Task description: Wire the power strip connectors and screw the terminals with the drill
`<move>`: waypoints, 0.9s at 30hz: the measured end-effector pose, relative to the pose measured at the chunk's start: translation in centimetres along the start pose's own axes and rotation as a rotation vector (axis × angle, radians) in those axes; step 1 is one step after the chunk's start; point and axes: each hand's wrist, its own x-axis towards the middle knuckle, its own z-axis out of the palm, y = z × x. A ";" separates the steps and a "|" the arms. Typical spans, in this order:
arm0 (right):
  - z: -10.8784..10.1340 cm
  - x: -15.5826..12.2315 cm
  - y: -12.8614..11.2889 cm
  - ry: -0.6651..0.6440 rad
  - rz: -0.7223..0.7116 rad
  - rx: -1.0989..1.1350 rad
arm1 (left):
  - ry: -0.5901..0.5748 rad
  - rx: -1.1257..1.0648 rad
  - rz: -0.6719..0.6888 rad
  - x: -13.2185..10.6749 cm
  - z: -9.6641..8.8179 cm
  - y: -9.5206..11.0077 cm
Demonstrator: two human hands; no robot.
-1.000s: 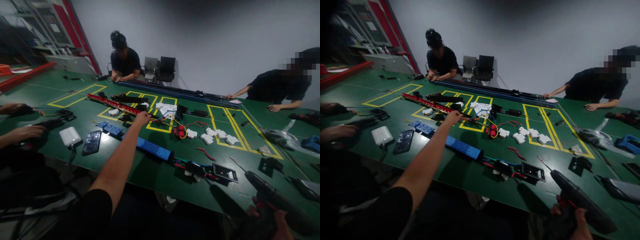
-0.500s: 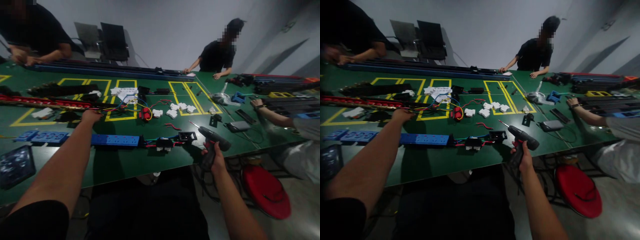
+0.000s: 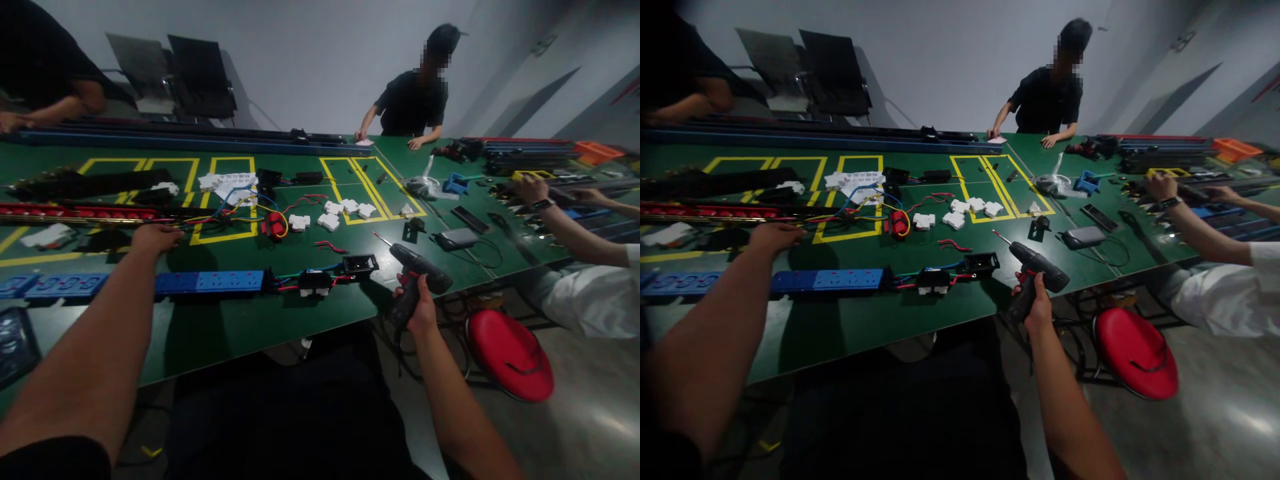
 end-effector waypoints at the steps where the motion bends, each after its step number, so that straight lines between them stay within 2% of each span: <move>1: -0.2 -0.5 0.0 0.005 0.002 0.000 | 0.024 0.043 0.025 -0.7 0.2 0.4; 3: -0.7 -1.9 0.0 -0.020 0.031 -0.039 | 0.047 0.091 0.118 -3.0 1.1 1.8; 5: -0.8 -3.5 0.1 -0.079 0.052 -0.110 | -0.027 -0.050 0.248 -6.8 2.8 4.0; 7: -0.5 -5.0 0.2 -0.144 0.031 -0.181 | -0.229 -0.357 0.346 -11.4 5.1 6.7; 10: 0.7 -6.8 0.2 -0.228 -0.010 -0.263 | -0.503 -0.813 0.398 -18.0 8.5 10.5; 12: 1.5 -7.6 0.2 -0.291 -0.005 -0.301 | -0.633 -1.019 0.372 -21.2 10.2 12.1; 14: 2.1 -7.9 0.3 -0.342 0.003 -0.307 | -0.724 -1.182 0.325 -23.4 11.3 12.9; 17: 2.3 -8.0 0.4 -0.363 -0.001 -0.282 | -0.790 -1.317 0.285 -25.0 12.1 13.1; 21: 2.2 -8.0 0.2 -0.341 0.001 -0.298 | -0.785 -1.300 0.323 -25.7 12.4 13.0; 24: 2.0 -8.0 -0.5 -0.316 -0.020 -0.337 | -0.736 -1.145 0.379 -25.1 12.3 12.7; 27: 1.4 -7.6 -1.4 -0.263 -0.106 -0.342 | -0.625 -0.814 0.493 -23.0 12.4 12.6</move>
